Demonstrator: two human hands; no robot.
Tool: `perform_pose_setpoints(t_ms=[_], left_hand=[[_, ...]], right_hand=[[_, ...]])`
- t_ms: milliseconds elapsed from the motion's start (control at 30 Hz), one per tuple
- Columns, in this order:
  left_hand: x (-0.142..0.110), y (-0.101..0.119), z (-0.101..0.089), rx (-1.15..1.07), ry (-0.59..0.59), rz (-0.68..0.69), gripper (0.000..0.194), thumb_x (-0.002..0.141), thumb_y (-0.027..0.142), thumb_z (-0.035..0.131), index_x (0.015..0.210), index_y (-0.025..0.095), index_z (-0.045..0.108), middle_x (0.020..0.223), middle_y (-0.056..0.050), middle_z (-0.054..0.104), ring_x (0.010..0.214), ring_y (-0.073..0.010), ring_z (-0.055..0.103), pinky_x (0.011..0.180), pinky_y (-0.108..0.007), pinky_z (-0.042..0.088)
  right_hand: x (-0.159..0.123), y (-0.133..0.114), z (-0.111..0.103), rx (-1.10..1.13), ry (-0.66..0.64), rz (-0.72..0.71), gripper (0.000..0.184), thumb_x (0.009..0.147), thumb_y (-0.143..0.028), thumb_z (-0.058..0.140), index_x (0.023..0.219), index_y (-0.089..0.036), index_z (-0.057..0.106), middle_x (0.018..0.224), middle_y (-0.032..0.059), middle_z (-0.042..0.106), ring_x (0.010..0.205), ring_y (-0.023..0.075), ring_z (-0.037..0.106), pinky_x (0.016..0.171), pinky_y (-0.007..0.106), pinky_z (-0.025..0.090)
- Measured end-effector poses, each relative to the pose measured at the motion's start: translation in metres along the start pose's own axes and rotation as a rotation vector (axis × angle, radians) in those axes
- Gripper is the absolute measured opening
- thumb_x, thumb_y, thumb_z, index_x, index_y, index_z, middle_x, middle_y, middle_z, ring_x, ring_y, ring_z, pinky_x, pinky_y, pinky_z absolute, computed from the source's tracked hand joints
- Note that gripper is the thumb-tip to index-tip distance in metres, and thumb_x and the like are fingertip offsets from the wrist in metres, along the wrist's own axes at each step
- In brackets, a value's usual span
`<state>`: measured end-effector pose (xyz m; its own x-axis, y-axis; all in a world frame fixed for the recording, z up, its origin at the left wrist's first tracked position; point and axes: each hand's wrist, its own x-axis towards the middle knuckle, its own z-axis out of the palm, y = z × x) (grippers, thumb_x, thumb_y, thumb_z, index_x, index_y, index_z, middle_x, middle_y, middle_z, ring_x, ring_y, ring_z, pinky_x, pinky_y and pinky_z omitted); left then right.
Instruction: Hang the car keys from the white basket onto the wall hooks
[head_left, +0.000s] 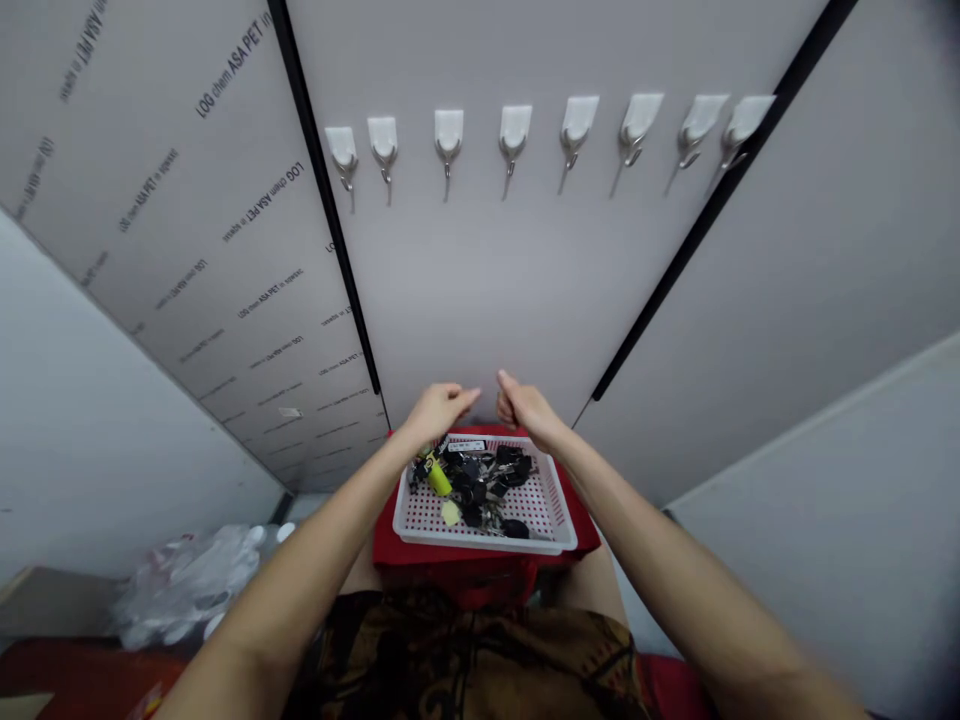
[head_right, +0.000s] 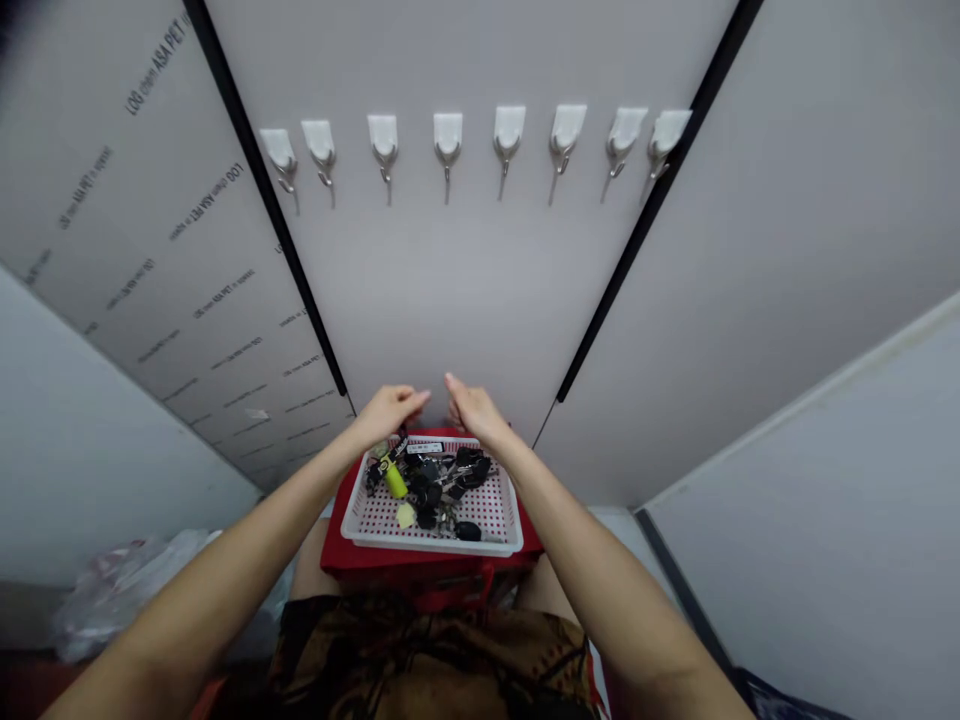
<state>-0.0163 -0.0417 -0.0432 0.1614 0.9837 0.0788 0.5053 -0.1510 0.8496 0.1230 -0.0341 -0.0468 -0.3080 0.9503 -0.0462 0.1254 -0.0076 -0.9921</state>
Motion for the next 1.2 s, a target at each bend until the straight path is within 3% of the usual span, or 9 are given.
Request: perform_pose_setpoints(t_ms=[133, 233, 333, 567, 733, 900, 1067, 1200], left_hand=[[-0.026, -0.036, 0.004, 0.497, 0.154, 0.139, 0.027, 0.063, 0.041, 0.044, 0.074, 0.017, 0.052, 0.077, -0.004, 0.053, 0.077, -0.0163, 0.045, 0.068, -0.029, 0.033], [-0.044, -0.054, 0.008, 0.61, 0.192, 0.197, 0.028, 0.063, 0.037, 0.047, 0.084, 0.019, 0.049, 0.092, -0.005, 0.05, 0.089, -0.0191, 0.041, 0.075, -0.033, 0.031], [-0.054, -0.065, 0.013, 0.629, 0.213, 0.228, 0.03, 0.06, 0.031, 0.051, 0.088, 0.019, 0.048, 0.102, -0.007, 0.044, 0.096, -0.0202, 0.036, 0.081, -0.034, 0.029], [-0.056, -0.071, 0.015, 0.474, 0.246, 0.278, 0.016, 0.067, 0.021, 0.043, 0.08, 0.018, 0.052, 0.099, -0.006, 0.047, 0.097, -0.0175, 0.037, 0.083, -0.034, 0.03], [-0.058, -0.057, 0.014, 0.361, 0.267, 0.258, 0.02, 0.069, 0.023, 0.038, 0.082, 0.017, 0.052, 0.089, -0.006, 0.054, 0.088, -0.0164, 0.045, 0.079, -0.032, 0.035], [-0.059, -0.04, 0.015, 0.294, 0.283, 0.165, 0.02, 0.069, 0.022, 0.036, 0.076, 0.017, 0.054, 0.075, -0.005, 0.057, 0.075, -0.016, 0.049, 0.072, -0.031, 0.036], [-0.056, -0.026, 0.007, -0.052, 0.218, 0.126, 0.024, 0.07, 0.028, 0.036, 0.081, 0.014, 0.051, 0.074, -0.004, 0.055, 0.069, -0.0123, 0.047, 0.063, -0.023, 0.037], [-0.049, -0.004, -0.012, -0.355, 0.18, 0.157, 0.029, 0.073, 0.033, 0.03, 0.072, 0.011, 0.049, 0.061, 0.0, 0.05, 0.057, -0.008, 0.043, 0.053, -0.018, 0.034]], right_hand=[[-0.009, 0.049, -0.006, -0.254, 0.107, 0.063, 0.039, 0.063, -0.049, 0.038, 0.042, -0.015, 0.038, 0.033, -0.0052, 0.036, 0.032, 0.0046, 0.031, 0.035, 0.018, 0.023], [-0.014, 0.063, -0.001, -0.336, 0.053, 0.038, 0.033, 0.063, -0.043, 0.041, 0.046, -0.015, 0.043, 0.038, -0.005, 0.039, 0.035, 0.0048, 0.034, 0.036, 0.017, 0.025], [-0.014, 0.06, 0.011, -0.363, -0.038, 0.009, 0.029, 0.064, -0.039, 0.041, 0.048, -0.015, 0.044, 0.039, -0.0049, 0.039, 0.036, 0.005, 0.036, 0.036, 0.017, 0.026], [-0.006, 0.05, 0.041, -0.306, -0.202, 0.016, 0.025, 0.067, -0.036, 0.038, 0.062, -0.015, 0.05, 0.052, -0.0025, 0.046, 0.035, 0.005, 0.04, 0.033, 0.017, 0.027], [-0.005, 0.038, 0.052, -0.099, -0.089, -0.012, 0.022, 0.065, -0.035, 0.042, 0.073, -0.015, 0.049, 0.053, -0.0027, 0.045, 0.043, 0.0068, 0.041, 0.038, 0.017, 0.03], [-0.004, 0.018, 0.054, -0.197, -0.004, -0.179, 0.021, 0.062, -0.033, 0.046, 0.064, -0.014, 0.051, 0.058, 0.0001, 0.05, 0.056, 0.0102, 0.043, 0.052, 0.021, 0.035], [-0.002, -0.014, 0.05, -0.341, 0.04, -0.332, 0.028, 0.067, -0.036, 0.038, 0.057, -0.012, 0.05, 0.052, -0.0014, 0.044, 0.053, 0.0093, 0.039, 0.05, 0.02, 0.031], [0.005, -0.058, 0.053, -0.391, 0.02, -0.459, 0.029, 0.067, -0.035, 0.038, 0.053, -0.013, 0.049, 0.049, -0.0024, 0.04, 0.048, 0.0075, 0.036, 0.045, 0.019, 0.028]])
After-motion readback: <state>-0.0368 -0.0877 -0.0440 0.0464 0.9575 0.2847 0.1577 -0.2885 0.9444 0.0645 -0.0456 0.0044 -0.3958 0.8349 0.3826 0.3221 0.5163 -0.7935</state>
